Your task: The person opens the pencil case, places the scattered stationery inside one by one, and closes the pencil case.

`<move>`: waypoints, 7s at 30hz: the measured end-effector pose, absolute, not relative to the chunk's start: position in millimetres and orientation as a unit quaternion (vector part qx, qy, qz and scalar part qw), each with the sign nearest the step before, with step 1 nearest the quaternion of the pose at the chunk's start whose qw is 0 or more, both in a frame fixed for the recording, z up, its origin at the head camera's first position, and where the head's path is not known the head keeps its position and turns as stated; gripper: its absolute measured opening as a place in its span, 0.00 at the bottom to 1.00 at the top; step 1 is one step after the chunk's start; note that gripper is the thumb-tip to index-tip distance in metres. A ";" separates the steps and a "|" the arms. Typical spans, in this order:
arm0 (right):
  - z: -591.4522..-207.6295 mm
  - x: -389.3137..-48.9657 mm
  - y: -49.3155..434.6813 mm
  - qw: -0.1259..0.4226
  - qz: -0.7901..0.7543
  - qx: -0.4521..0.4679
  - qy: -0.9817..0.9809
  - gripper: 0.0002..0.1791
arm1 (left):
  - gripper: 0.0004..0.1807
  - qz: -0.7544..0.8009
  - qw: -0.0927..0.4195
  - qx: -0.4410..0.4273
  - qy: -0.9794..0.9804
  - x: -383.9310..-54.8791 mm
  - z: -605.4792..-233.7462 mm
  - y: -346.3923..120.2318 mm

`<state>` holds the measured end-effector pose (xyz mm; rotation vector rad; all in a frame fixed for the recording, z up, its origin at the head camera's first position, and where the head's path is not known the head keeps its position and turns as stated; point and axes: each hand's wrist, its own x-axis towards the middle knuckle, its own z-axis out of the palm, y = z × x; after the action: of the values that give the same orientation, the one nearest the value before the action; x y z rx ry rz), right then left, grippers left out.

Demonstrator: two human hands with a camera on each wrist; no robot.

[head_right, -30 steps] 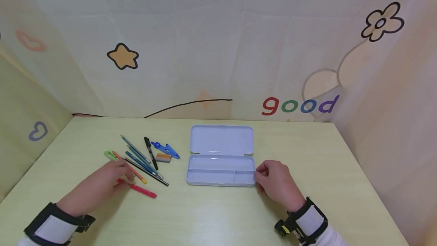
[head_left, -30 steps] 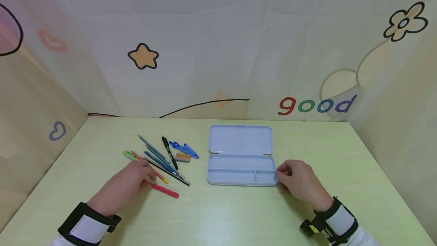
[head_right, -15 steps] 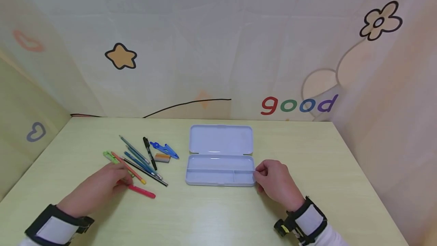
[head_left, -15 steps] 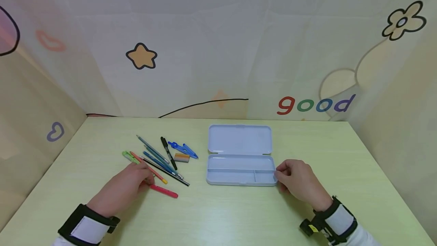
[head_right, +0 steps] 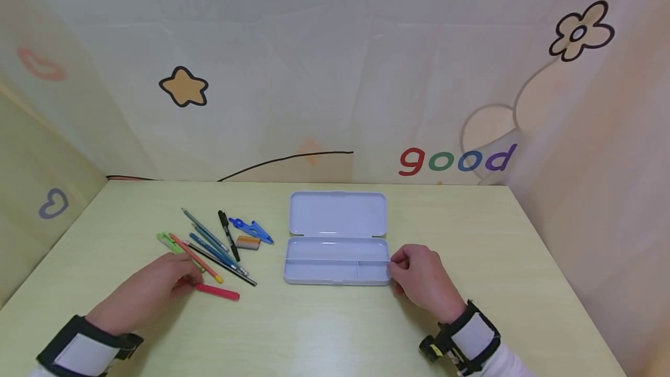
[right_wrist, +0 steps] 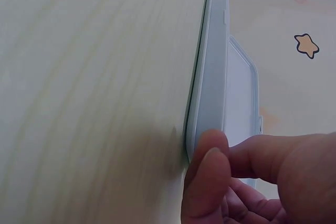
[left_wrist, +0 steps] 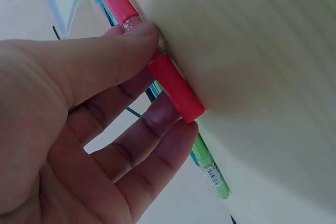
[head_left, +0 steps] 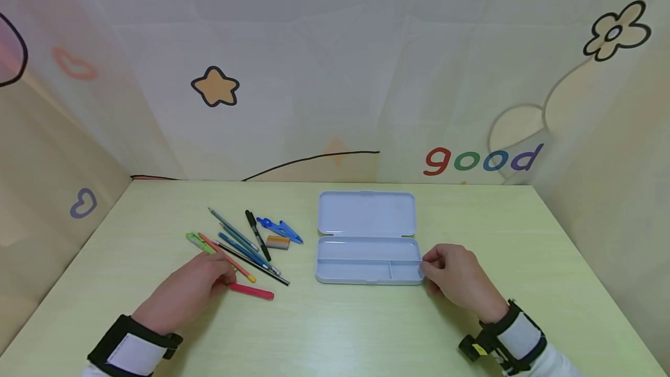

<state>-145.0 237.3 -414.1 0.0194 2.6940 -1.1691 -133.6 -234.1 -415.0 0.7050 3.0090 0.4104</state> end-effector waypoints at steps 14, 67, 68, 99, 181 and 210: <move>-414.9 -145.6 238.1 0.100 -0.392 0.005 0.914 0.05 | 0.14 0.139 -0.010 0.240 0.961 -129.9 -404.9 -232.7; -415.1 -144.7 237.9 0.099 -0.393 0.014 0.914 0.05 | 0.08 0.167 -0.085 0.300 0.935 -160.4 -356.2 -153.9; -415.1 -144.8 238.0 0.099 -0.393 0.013 0.914 0.05 | 0.08 0.167 -0.086 0.302 0.935 -161.7 -355.2 -151.4; -414.1 -143.6 237.5 0.090 -0.394 0.009 0.915 0.04 | 0.09 0.159 -0.062 0.339 0.925 -191.9 -350.3 -81.1; -415.2 -146.7 237.9 0.090 -0.389 0.003 0.917 0.04 | 0.08 0.004 -0.085 0.351 0.933 -204.2 -417.0 6.9; -415.0 -144.6 237.1 0.092 -0.385 0.012 0.918 0.04 | 0.08 0.009 -0.107 0.362 0.926 -202.1 -419.4 -2.8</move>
<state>-144.6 237.1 -415.0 0.0360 2.7275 -1.1448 -202.1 -2.8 -419.4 1.2224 3.1253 0.0314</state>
